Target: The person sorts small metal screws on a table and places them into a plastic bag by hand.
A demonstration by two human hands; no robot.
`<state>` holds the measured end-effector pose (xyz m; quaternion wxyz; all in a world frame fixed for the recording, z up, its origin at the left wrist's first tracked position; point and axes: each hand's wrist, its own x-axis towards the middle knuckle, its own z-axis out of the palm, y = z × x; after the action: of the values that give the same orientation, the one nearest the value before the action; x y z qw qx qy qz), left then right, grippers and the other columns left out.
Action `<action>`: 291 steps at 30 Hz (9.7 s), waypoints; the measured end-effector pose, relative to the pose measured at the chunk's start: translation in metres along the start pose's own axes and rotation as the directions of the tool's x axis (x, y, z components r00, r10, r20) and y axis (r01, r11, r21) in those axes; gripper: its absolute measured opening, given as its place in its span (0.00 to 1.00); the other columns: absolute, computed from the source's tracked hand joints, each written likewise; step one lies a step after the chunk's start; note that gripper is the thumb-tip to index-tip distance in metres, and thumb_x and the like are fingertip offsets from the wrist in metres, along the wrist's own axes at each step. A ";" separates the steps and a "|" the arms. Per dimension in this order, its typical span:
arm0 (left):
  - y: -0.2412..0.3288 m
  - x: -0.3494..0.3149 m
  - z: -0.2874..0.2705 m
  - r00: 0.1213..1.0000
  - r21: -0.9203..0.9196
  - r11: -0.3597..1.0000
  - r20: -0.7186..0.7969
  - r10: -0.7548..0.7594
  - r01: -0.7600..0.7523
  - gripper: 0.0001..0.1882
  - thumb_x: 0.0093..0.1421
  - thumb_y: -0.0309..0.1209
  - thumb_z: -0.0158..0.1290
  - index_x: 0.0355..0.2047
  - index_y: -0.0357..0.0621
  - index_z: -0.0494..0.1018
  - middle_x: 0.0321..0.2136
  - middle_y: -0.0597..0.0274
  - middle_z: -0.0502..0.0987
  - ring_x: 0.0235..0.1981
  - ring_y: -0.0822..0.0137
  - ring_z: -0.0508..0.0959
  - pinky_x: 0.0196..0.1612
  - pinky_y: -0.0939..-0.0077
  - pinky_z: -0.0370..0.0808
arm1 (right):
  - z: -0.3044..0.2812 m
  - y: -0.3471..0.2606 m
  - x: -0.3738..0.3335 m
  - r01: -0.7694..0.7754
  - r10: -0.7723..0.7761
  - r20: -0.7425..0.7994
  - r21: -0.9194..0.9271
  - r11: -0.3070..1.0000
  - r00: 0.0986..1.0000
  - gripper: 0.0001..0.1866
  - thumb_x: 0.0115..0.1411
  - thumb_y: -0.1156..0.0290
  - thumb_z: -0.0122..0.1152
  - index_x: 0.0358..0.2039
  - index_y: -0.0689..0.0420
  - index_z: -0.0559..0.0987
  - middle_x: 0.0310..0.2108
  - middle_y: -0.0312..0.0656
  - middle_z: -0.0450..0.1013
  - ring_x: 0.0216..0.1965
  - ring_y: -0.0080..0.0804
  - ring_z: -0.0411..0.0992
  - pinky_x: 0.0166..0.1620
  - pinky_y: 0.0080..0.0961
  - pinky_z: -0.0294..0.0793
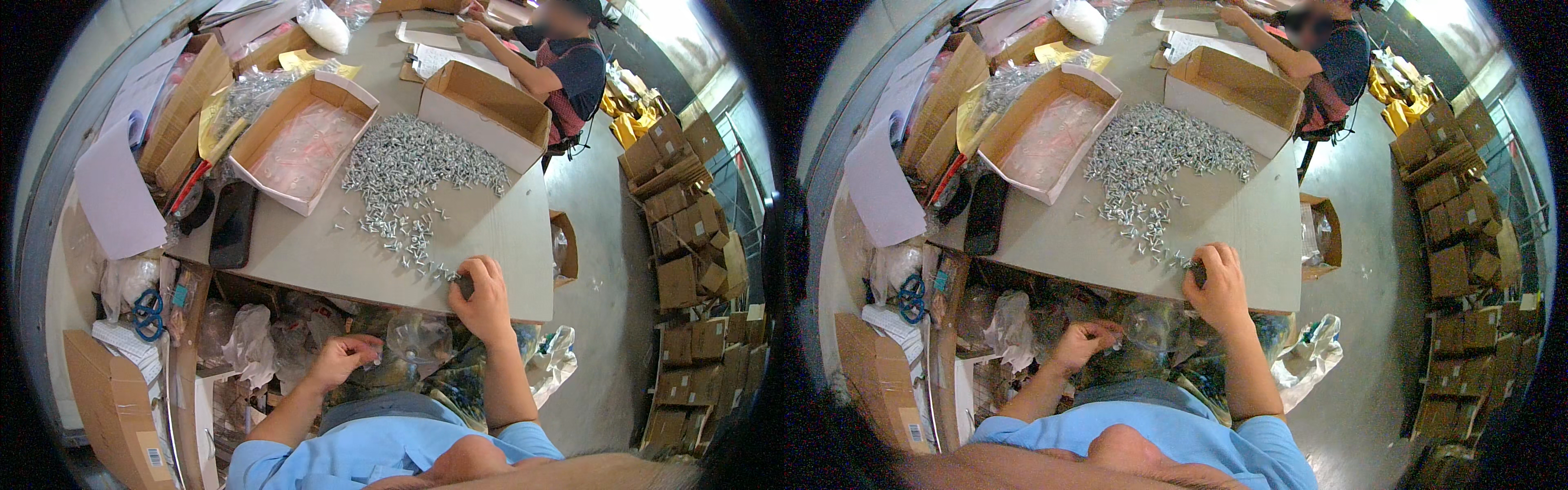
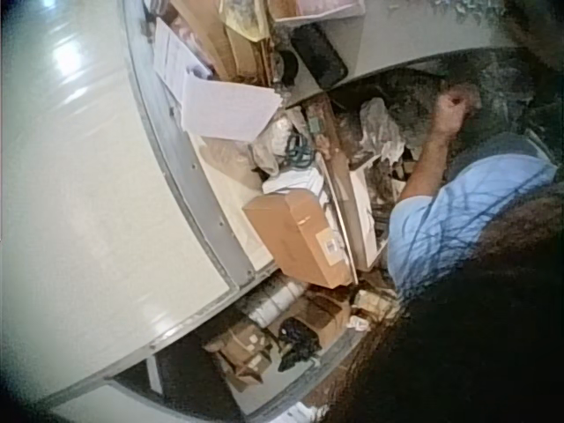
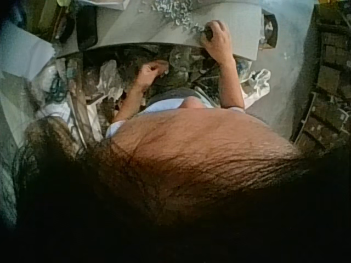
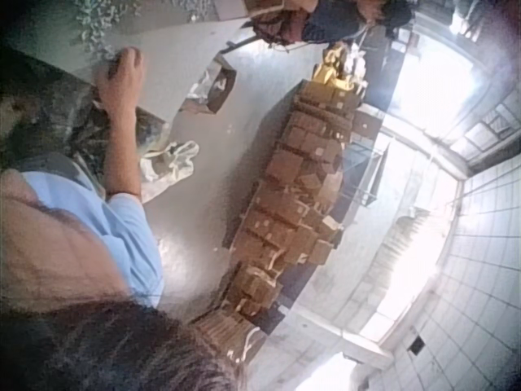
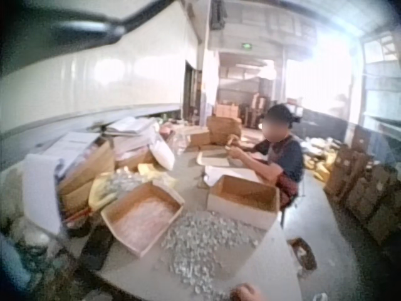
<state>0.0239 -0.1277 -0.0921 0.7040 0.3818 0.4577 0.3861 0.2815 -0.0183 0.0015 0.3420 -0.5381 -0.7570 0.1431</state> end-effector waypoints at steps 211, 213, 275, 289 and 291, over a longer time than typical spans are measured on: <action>0.301 0.182 -0.040 0.730 0.990 0.027 0.082 0.678 -0.136 0.11 0.56 0.34 0.51 0.37 0.43 0.76 0.33 0.51 0.79 0.38 0.56 0.79 0.41 0.65 0.73 | -0.022 -0.001 -0.035 -0.133 0.138 0.010 0.358 0.924 0.990 0.04 0.53 0.74 0.60 0.28 0.60 0.76 0.22 0.42 0.70 0.23 0.30 0.69 0.28 0.25 0.69; 0.282 0.224 -0.093 0.797 0.991 -0.052 0.133 0.589 -0.126 0.11 0.53 0.32 0.52 0.35 0.43 0.77 0.35 0.48 0.78 0.38 0.52 0.79 0.43 0.62 0.74 | -0.016 -0.007 -0.033 -0.130 0.115 0.062 0.386 0.913 0.991 0.04 0.53 0.74 0.61 0.28 0.59 0.76 0.23 0.42 0.71 0.23 0.30 0.70 0.28 0.25 0.69; 0.077 0.004 0.007 0.902 0.257 0.885 -0.089 0.422 -0.389 0.11 0.60 0.27 0.54 0.40 0.33 0.76 0.27 0.64 0.76 0.27 0.78 0.72 0.34 0.83 0.70 | -0.001 -0.012 0.011 0.000 -0.005 0.096 0.056 0.998 0.995 0.30 0.47 0.74 0.64 0.53 0.56 0.70 0.52 0.50 0.65 0.54 0.51 0.63 0.56 0.38 0.64; 0.018 0.007 0.012 0.970 -0.115 0.989 -0.234 0.060 -0.089 0.07 0.55 0.25 0.60 0.34 0.37 0.77 0.32 0.61 0.79 0.31 0.74 0.76 0.36 0.79 0.73 | 0.003 -0.006 0.012 -0.070 0.073 0.059 -0.048 0.996 0.996 0.22 0.47 0.72 0.64 0.45 0.57 0.73 0.45 0.47 0.68 0.49 0.49 0.65 0.52 0.38 0.67; 0.016 0.004 0.011 0.977 -0.051 0.999 -0.212 0.000 -0.010 0.07 0.55 0.25 0.60 0.34 0.36 0.77 0.35 0.57 0.79 0.36 0.73 0.76 0.40 0.77 0.74 | 0.013 -0.010 0.018 0.021 -0.021 0.031 -0.006 1.000 0.999 0.23 0.46 0.73 0.63 0.46 0.57 0.73 0.44 0.47 0.68 0.49 0.49 0.65 0.51 0.38 0.67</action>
<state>0.0325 -0.1192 -0.0758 0.6597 0.3214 0.5192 0.4381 0.2624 -0.0042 0.0049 0.3300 -0.5287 -0.7684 0.1454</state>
